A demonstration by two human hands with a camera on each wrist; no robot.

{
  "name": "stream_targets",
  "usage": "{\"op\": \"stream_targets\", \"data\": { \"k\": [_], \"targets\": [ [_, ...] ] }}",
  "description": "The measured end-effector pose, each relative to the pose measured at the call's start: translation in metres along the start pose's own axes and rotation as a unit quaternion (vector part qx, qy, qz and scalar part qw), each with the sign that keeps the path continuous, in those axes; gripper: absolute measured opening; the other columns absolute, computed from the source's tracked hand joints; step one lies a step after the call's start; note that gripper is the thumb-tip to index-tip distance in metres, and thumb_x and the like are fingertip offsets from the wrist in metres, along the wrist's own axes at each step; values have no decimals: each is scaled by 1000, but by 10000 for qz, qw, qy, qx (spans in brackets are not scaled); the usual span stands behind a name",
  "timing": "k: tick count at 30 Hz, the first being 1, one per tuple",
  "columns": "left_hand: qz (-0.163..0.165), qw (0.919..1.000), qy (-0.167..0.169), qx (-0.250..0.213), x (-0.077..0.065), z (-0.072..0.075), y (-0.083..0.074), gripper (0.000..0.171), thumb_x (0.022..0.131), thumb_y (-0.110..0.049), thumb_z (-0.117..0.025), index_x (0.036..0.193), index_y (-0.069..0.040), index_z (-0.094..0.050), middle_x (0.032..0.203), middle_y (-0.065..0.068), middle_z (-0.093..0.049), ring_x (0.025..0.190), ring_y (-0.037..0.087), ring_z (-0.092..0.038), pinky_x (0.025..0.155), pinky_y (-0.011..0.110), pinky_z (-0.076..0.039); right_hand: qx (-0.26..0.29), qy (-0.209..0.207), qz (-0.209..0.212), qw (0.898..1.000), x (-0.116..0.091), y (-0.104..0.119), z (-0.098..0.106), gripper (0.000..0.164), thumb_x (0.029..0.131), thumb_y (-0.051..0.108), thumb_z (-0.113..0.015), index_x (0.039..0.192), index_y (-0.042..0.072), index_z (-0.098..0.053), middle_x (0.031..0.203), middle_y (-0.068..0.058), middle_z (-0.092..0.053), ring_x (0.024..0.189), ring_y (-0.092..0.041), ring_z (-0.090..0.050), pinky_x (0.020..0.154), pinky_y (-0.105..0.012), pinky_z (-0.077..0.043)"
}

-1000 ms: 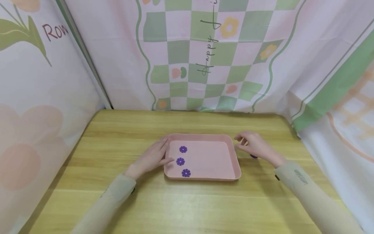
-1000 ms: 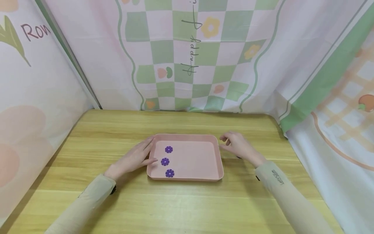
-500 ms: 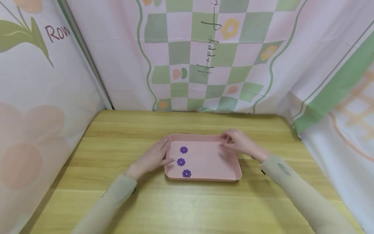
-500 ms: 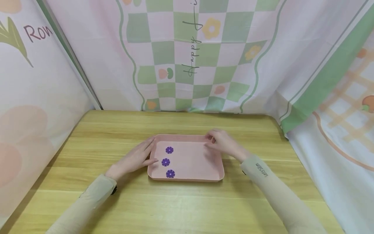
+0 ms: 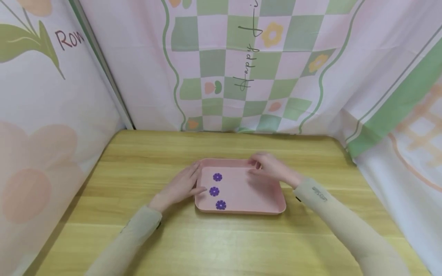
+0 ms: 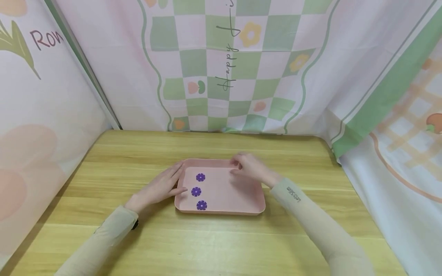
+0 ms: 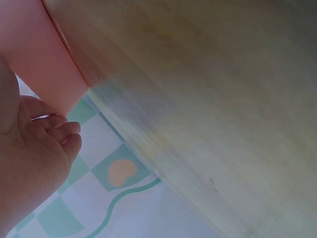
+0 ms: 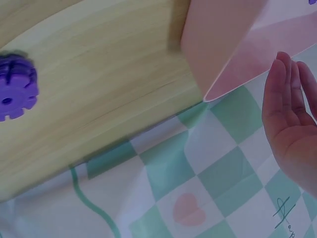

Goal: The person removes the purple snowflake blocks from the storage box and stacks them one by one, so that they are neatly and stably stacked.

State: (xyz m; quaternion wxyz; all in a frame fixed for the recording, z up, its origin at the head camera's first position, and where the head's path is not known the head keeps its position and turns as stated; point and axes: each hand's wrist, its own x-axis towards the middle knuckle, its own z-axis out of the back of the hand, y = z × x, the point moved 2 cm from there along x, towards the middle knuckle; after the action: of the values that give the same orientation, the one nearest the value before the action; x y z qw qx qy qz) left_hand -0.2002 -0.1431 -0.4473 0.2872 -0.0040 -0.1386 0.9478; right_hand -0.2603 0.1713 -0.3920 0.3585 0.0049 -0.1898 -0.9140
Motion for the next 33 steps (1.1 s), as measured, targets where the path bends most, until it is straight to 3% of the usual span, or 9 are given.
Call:
{"op": "stream_targets", "data": {
  "k": [7, 20, 33],
  "targets": [
    [-95, 9999, -116, 46, -1, 0, -1, 90, 96, -55, -54, 154, 6, -22, 161, 27, -23, 150, 40, -27, 125, 52, -26, 114, 116, 301, 9994, 10, 11, -7, 28, 86, 13, -75, 108, -3, -68, 98, -16, -72, 81, -24, -68, 72, -31, -61],
    [-125, 9998, -120, 78, 0, -2, 1, 90, 97, -55, -53, 155, 5, -20, 161, 26, -24, 150, 39, -27, 125, 52, -26, 212, 539, 152, 9982, 27, 25, -20, 27, 88, 14, -72, 111, 1, -68, 106, -15, -72, 88, -23, -68, 77, -31, -61],
    [-81, 9999, -107, -33, 0, 2, -1, 89, 97, -53, -55, 155, 4, -19, 162, 26, -23, 150, 40, -27, 125, 52, -25, 280, 524, 338, 9977, 43, 37, -30, 27, 89, 16, -72, 110, 0, -68, 104, -14, -72, 88, -23, -68, 79, -32, -61]
  ]
}}
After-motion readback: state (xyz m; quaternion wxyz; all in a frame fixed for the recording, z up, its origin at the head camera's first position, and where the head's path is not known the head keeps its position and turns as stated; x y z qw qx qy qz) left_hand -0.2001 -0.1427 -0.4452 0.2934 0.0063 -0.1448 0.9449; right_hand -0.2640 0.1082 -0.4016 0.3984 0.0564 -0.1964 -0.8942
